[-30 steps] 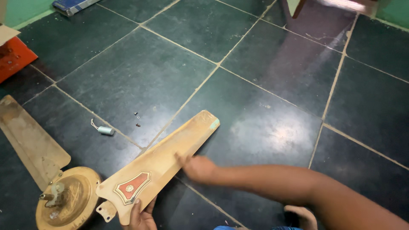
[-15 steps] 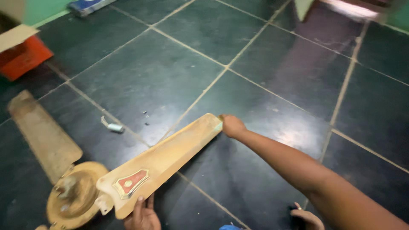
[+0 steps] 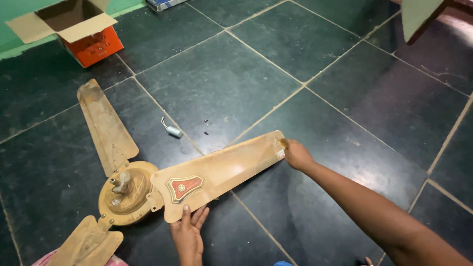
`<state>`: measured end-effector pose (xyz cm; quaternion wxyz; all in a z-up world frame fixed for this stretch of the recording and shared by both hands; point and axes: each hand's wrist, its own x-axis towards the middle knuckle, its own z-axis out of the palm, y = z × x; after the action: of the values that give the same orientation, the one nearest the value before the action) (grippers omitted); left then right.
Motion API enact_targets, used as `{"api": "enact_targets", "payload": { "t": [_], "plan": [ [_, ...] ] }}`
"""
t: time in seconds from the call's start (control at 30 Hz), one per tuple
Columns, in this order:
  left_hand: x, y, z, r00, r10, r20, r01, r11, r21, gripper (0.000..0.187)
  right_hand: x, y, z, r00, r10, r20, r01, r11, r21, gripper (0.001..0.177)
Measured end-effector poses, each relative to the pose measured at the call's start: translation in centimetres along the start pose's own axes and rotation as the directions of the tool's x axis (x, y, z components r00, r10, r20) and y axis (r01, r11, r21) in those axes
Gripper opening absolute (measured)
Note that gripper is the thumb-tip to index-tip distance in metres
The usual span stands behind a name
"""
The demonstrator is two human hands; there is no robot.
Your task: The person attaches fan blades to the central hub of a ceiling fan using a screwdriver. They align each blade, insert screws, and tighten them to secure the blades to the hub.
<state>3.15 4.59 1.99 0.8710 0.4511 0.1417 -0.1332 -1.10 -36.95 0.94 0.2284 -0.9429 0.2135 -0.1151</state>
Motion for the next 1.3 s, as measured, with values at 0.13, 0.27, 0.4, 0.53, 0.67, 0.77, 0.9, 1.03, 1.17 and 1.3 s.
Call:
{"api": "enact_targets", "payload": {
  "t": [0.13,0.27,0.4,0.53,0.67,0.77,0.9,1.03,1.17,1.3],
  "plan": [
    [-0.4,0.3,0.3,0.999,-0.043,0.0,0.043,0.995,0.086,0.041,-0.5,-3.4,-1.0,0.996,0.055,0.07,-0.062,0.992,0.108,0.045],
    [-0.2,0.0,0.4,0.999,-0.038,-0.003,0.038,0.994,0.102,0.042,-1.6,-9.9,-1.1,0.991,-0.021,0.131,-0.013,0.967,0.254,0.045],
    [-0.2,-0.2,0.1,0.999,-0.033,0.003,0.032,0.995,0.094,0.038,-2.8,-18.5,-2.6,0.966,-0.157,0.208,0.095,0.956,0.278,0.041],
    [-0.2,-0.4,-0.4,0.999,-0.051,-0.005,0.052,0.993,0.103,0.038,-3.5,-24.2,-7.3,0.953,-0.287,0.098,0.232,0.899,0.373,0.041],
    [-0.1,-0.3,-0.4,0.999,-0.04,-0.003,0.04,0.994,0.107,0.038,-4.0,-26.5,-8.3,0.901,-0.408,0.151,0.377,0.905,0.196,0.045],
    [0.0,-0.3,0.2,0.999,-0.041,-0.022,0.043,0.994,0.098,0.038,-3.6,-26.4,-6.3,0.862,-0.478,0.167,0.45,0.875,0.178,0.041],
    [-0.2,-0.4,-0.2,0.998,-0.057,-0.027,0.059,0.993,0.098,0.038,-3.9,-24.8,-3.4,0.877,-0.435,0.202,0.407,0.898,0.167,0.045],
    [-0.1,-0.8,-0.1,1.0,-0.024,-0.013,0.025,0.997,0.078,0.037,-4.9,-23.0,-1.0,0.817,-0.314,0.483,0.323,0.944,0.067,0.066],
    [-0.4,-0.9,-0.1,1.0,-0.024,-0.003,0.024,0.997,0.074,0.037,-5.4,-19.5,1.4,0.918,-0.258,0.302,0.233,0.966,0.115,0.066],
    [-0.8,-0.9,-0.3,0.999,-0.043,-0.008,0.043,0.998,0.048,0.038,-4.5,-16.3,2.3,0.958,0.06,0.279,-0.074,0.997,0.039,0.077]
  ]
}}
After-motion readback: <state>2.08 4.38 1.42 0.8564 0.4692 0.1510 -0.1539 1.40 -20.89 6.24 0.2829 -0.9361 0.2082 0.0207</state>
